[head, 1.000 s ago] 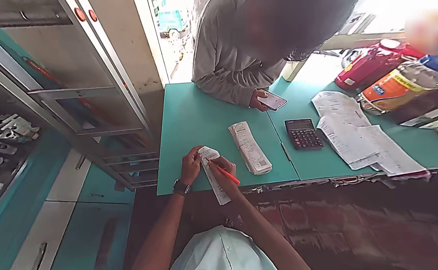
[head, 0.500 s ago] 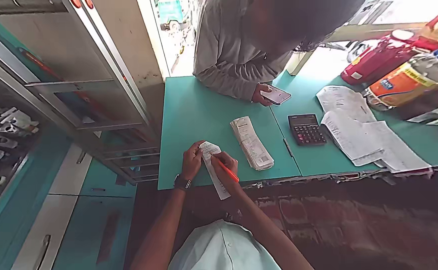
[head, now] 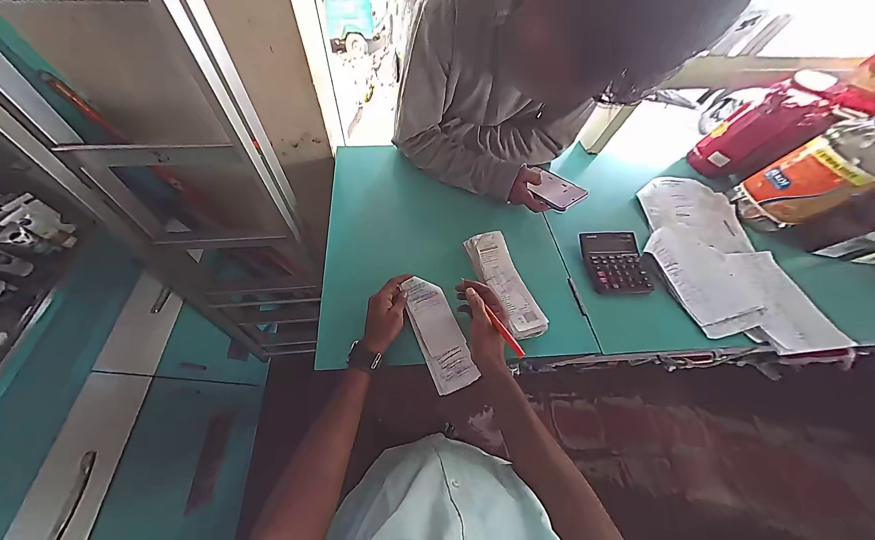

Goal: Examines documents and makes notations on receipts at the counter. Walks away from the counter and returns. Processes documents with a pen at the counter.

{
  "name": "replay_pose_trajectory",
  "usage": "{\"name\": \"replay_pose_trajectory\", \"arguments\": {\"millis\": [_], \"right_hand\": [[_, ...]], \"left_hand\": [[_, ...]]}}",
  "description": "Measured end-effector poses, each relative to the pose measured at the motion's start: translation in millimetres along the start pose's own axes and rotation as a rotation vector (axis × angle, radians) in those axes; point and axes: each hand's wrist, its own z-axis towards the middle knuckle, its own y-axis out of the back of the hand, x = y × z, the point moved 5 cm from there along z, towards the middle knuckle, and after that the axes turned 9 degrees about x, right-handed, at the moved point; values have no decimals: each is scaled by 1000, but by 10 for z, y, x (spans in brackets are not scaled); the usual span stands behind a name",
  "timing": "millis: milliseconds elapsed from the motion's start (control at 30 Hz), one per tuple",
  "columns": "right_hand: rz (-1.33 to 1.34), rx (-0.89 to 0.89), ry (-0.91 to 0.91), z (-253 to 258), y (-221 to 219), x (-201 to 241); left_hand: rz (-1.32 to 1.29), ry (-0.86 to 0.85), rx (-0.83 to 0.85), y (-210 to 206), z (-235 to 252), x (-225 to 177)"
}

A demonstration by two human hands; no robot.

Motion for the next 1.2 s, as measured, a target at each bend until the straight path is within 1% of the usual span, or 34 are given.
{"name": "replay_pose_trajectory", "arguments": {"millis": [100,233,433,567,700,1200], "right_hand": [[-125,30,57,-32,66,-39],[-302,78,121,-71,20,-85],[-498,135,175,-47,-24,-162],[-630,178,176,-44,-55,-162],[-662,182,178,-48,-63,-147],[-681,187,189,-48,-64,-170]], "left_hand": [[-24,-4,-2,-13,0,-26],[-39,-2,-3,-18,-5,6],[-7,-13,-18,-12,-10,20],[-123,-20,10,-26,-7,17],[-202,-17,49,-43,-3,5],[-174,-4,36,-41,-4,12]]}}
